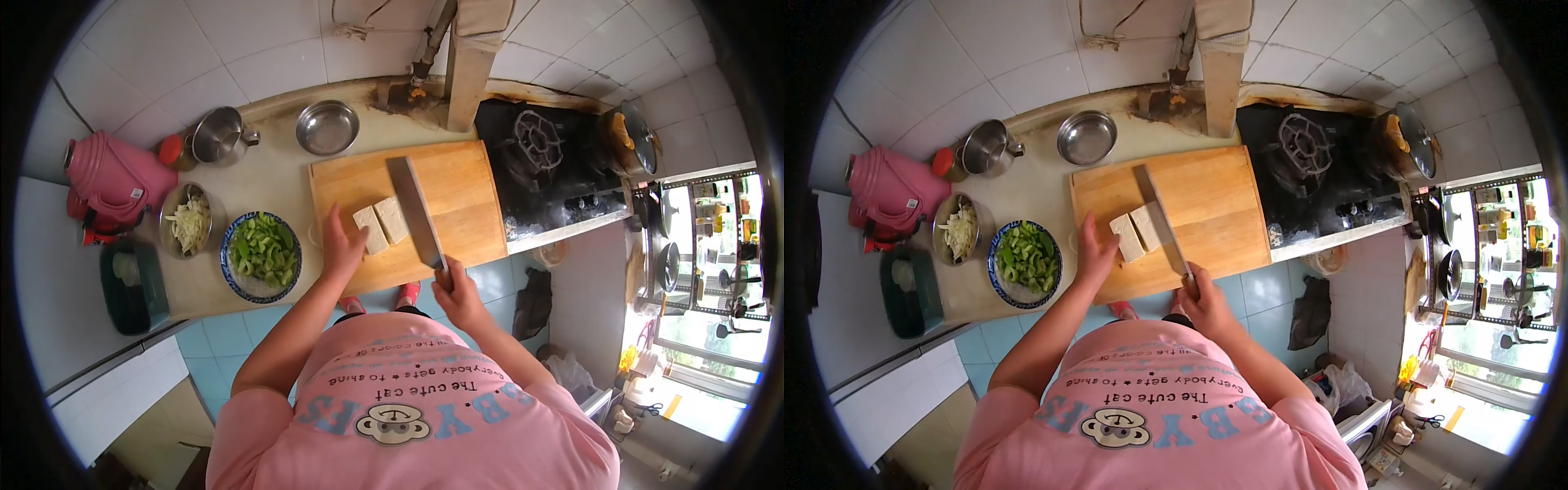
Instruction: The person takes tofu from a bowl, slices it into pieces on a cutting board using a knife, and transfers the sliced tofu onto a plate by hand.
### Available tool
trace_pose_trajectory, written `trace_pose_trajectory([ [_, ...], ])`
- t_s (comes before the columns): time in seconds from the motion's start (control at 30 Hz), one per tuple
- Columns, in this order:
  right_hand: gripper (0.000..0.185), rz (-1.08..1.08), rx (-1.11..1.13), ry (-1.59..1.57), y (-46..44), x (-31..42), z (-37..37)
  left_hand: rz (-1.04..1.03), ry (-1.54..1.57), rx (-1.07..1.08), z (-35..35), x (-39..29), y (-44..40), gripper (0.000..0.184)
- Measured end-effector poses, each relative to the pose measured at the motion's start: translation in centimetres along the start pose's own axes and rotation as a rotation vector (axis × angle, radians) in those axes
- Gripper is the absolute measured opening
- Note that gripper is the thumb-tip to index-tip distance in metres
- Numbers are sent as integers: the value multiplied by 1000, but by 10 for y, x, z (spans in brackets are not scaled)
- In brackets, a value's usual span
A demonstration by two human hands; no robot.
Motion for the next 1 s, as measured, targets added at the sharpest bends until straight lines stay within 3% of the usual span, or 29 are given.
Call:
trace_pose_trajectory([
  [0.07,52,-5,-50,-74,2,-10,17,-464,-738,65,-24,-39,5,101],
  [0.13,52,63,-149,-77,3,-23,28,-399,-1152,246,-63,-72,14,114],
  [0.2,51,14,-161,-138,6,-34,36,-372,-1171,272,-86,-71,10,120],
  [0.27,52,-31,-175,-211,9,-31,41,-327,-1381,402,-103,-61,3,112],
  [0.37,51,-43,-195,-247,16,-52,41,-448,-1492,161,-116,-12,-18,101],
  [0.6,51,-45,-98,-280,17,-63,49,-143,-1546,416,-114,-42,-25,102],
  [0.7,51,-90,-109,-244,14,-64,53,-158,-1552,466,-115,-46,-41,112],
  [0.8,52,-119,-131,-231,13,-59,56,-41,-1423,566,-106,-62,-57,124],
  [0.93,53,-164,-153,-260,15,-60,57,171,-1185,635,-90,-40,-95,134],
  [1.0,52,-170,-160,-283,16,-60,57,311,-578,675,-77,-22,-114,136],
])
Point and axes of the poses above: each hand's wrist, its own y-axis away from the middle knuckle, its own z-axis out of the back of the hand, x = y × z, the point moved 4 cm from there along -y, towards the middle knuckle, and after that the axes turned 2 degrees about y, right-handed, at the moved point
